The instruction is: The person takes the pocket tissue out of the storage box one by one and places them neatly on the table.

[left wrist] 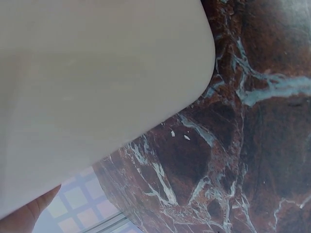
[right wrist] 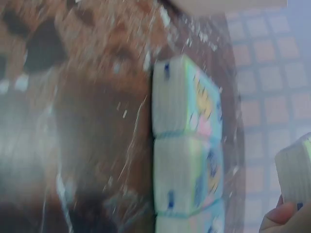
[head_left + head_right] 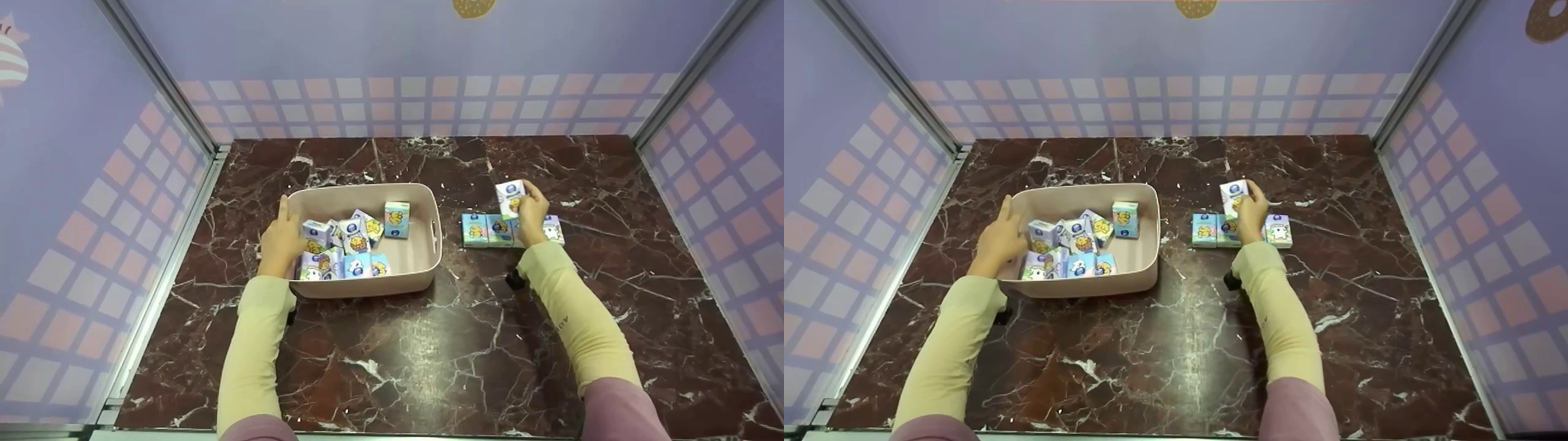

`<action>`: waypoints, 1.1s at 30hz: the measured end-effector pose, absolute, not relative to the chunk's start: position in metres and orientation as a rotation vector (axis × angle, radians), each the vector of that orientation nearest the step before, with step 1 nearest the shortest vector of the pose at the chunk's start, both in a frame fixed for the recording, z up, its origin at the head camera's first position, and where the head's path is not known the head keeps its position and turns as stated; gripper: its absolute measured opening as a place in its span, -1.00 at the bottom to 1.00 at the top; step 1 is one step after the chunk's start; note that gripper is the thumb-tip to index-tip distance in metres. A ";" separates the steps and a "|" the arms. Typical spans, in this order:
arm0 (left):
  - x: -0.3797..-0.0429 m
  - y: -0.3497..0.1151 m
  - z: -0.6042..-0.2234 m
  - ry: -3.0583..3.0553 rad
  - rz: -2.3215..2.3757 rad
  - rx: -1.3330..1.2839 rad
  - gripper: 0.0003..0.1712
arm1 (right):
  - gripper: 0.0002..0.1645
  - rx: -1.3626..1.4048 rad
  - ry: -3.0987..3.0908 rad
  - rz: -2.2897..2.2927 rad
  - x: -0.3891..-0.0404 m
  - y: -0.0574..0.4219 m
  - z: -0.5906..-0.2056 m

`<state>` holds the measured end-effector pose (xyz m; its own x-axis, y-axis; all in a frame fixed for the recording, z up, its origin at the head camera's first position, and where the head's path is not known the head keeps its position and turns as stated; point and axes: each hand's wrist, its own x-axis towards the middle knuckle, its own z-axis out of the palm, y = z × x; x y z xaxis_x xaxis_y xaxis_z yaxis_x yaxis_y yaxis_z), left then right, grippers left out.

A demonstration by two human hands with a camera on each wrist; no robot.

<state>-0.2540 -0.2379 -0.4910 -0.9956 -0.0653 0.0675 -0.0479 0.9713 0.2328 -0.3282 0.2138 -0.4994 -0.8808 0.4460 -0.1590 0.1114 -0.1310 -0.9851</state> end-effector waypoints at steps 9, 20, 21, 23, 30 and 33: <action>-0.254 -0.237 -0.490 -3.046 -0.354 0.082 -0.38 | -0.45 -0.868 -1.847 1.926 -0.334 0.256 -0.520; -0.254 -0.237 -0.490 -3.058 -0.347 0.089 -0.39 | -0.48 -1.093 -1.823 1.803 -0.328 0.294 -0.528; -0.254 -0.237 -0.491 -3.057 -0.345 0.087 -0.39 | -0.48 -1.106 -1.828 1.791 -0.326 0.297 -0.529; -0.254 -0.237 -0.491 -3.055 -0.344 0.081 -0.40 | -0.48 -1.135 -1.847 1.757 -0.324 0.303 -0.530; -0.254 -0.238 -0.491 -3.037 -0.328 0.069 -0.39 | -0.49 -1.207 -1.843 1.712 -0.317 0.324 -0.536; -0.254 -0.238 -0.491 -3.034 -0.326 0.070 -0.39 | -0.50 -1.217 -1.840 1.726 -0.315 0.331 -0.539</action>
